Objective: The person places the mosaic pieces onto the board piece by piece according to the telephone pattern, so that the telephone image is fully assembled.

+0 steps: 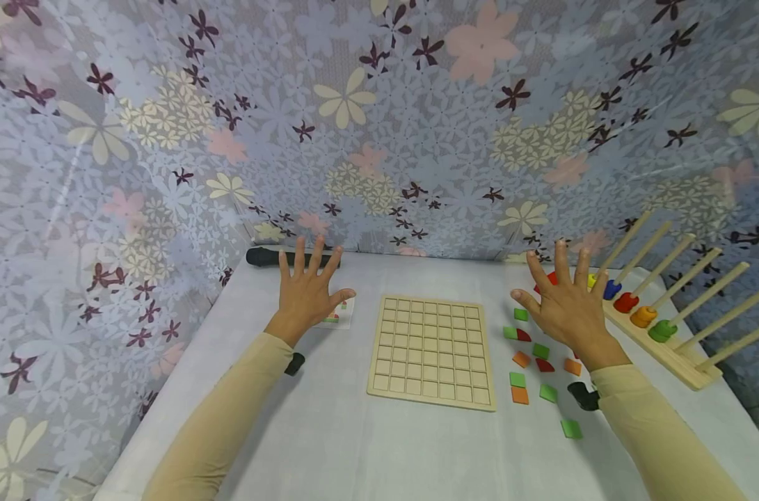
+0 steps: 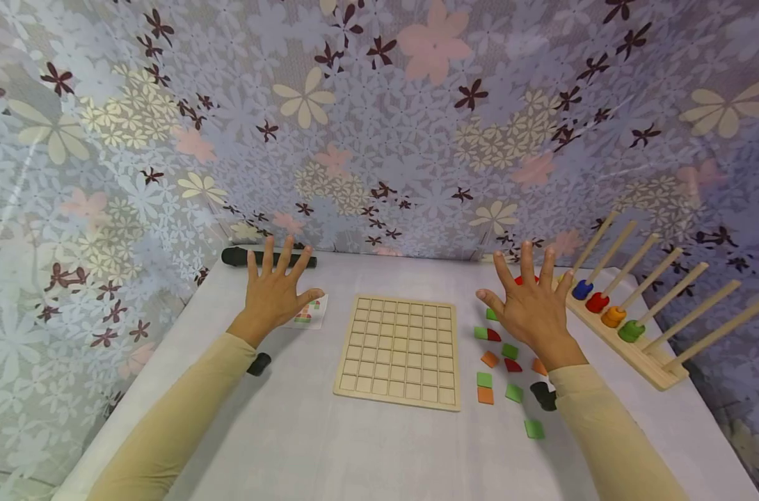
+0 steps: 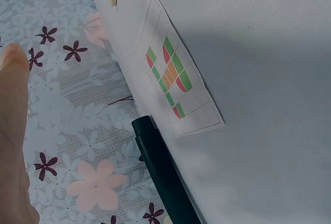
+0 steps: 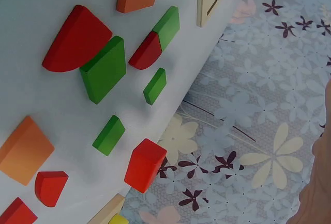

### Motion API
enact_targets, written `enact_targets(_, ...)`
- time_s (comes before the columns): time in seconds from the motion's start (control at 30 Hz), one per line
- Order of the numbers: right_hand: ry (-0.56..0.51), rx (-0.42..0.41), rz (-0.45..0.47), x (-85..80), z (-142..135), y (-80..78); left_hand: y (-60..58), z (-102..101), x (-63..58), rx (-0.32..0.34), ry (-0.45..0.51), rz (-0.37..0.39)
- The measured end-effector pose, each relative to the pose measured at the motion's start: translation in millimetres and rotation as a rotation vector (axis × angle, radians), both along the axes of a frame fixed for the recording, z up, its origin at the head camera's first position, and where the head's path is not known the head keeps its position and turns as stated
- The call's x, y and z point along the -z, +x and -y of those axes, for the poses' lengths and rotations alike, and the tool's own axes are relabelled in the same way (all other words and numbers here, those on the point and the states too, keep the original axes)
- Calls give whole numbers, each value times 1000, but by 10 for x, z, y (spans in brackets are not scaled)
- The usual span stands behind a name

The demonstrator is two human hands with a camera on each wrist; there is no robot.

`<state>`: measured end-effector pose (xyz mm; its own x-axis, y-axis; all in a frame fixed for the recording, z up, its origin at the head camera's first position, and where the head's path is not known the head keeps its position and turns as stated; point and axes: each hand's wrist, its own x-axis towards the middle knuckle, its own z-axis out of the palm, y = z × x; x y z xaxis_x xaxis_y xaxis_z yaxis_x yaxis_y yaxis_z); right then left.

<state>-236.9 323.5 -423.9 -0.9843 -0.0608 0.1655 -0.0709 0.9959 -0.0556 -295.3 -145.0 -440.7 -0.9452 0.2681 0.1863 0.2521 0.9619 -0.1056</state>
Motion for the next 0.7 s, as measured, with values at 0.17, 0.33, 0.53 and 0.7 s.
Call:
enact_targets(0.17,0,-6,-15,10,-18,27,-3,3,6,-8,9,14)
enact_targets(0.33,-14,-13,-42,-14,-72,94,40,-4,34,4,53,22)
enact_targets(0.53,-143,-32,-39,-1,-260,280,271,-7,115,49,135,72)
enact_targets(0.7,-390,-27,-15,96,-575,483,560,-18,180,138,288,190)
